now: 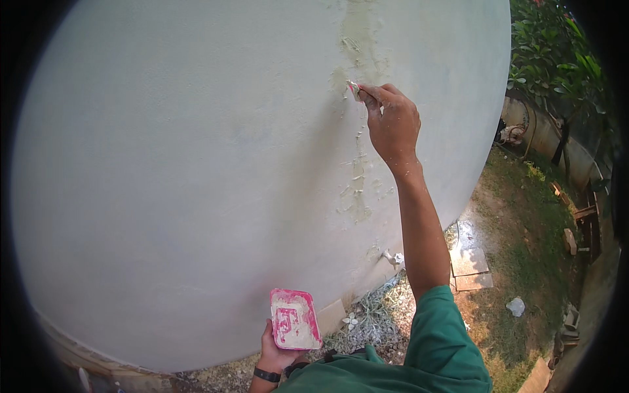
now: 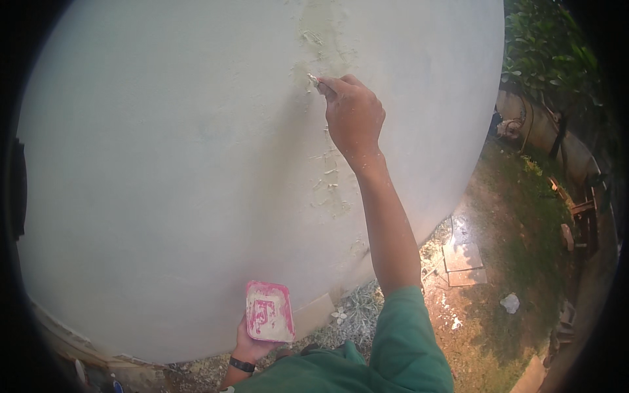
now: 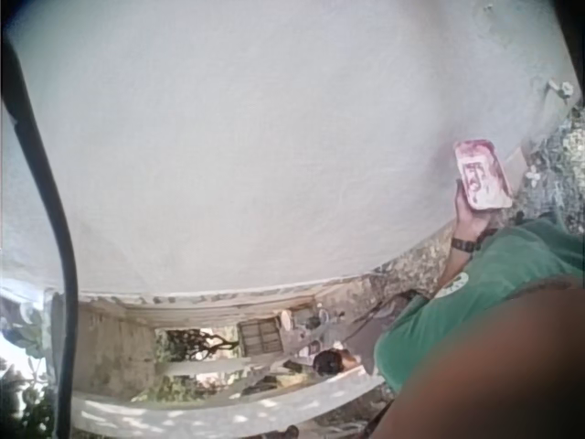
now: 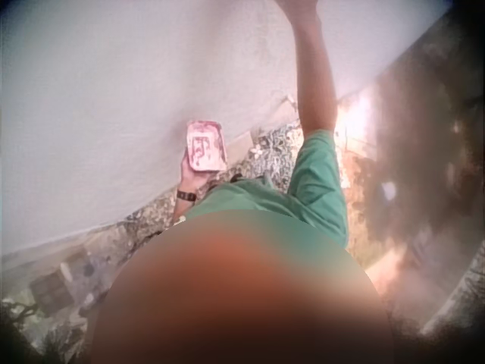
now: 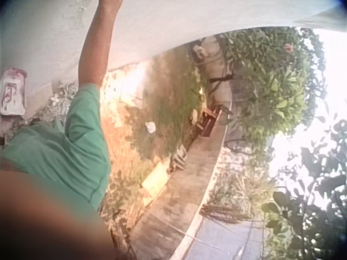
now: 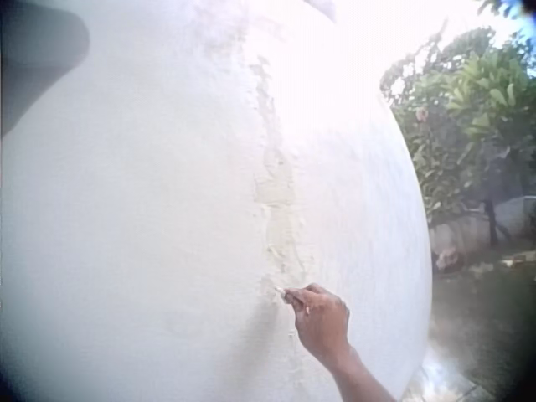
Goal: The person uses a small pink scraper to apply white plaster from a pink container onto a vertical wall, smoothing the surface in short strokes. Another person is visible nearby, also working on the wall.
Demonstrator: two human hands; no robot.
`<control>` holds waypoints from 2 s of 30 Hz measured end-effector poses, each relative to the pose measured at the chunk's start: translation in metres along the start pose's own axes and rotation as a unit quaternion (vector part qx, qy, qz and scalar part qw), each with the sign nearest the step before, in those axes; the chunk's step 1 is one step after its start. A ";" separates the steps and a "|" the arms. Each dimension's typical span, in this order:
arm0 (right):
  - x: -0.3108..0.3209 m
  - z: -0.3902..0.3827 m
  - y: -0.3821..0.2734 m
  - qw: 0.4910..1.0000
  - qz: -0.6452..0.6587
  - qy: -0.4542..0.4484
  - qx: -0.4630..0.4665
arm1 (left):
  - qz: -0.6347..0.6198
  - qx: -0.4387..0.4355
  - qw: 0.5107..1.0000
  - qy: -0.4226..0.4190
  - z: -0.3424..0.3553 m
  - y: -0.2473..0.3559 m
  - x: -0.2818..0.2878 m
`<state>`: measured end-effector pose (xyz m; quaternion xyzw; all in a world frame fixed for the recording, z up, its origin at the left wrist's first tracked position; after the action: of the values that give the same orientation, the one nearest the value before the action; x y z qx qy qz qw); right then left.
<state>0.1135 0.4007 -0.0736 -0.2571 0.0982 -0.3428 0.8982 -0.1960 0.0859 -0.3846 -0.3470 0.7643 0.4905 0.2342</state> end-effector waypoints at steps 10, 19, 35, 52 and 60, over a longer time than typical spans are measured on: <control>-0.059 -0.044 -0.019 0.948 -0.214 0.166 0.168 | -0.012 0.020 1.000 -0.014 0.020 -0.003 0.027; -0.022 -0.042 -0.010 0.998 -0.054 0.024 -0.032 | 0.056 0.030 0.998 -0.024 0.022 0.004 0.020; -0.053 -0.017 -0.024 0.919 -0.276 0.220 0.174 | 0.024 0.012 1.000 0.010 0.007 -0.001 0.008; 0.037 -0.119 -0.024 0.845 0.267 -0.311 -0.344 | 0.050 0.006 0.997 -0.056 -0.003 0.016 -0.022; 0.119 -0.205 -0.078 0.816 0.208 -0.515 -0.157 | -0.023 -0.111 0.985 -0.127 -0.057 0.017 -0.096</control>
<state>0.0854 0.1913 -0.2059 -0.5070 -0.2755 0.0551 0.8149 -0.1481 0.0678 -0.2844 -0.3237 0.6608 0.6069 0.3003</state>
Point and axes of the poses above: each hand's wrist, its own z-axis towards the middle knuckle, its own x-axis out of the back of the hand, y = z × x, the point moved 1 cm from there along z, towards the middle knuckle, and after that the axes turned 9 degrees about -x, right-handed, at the moved point
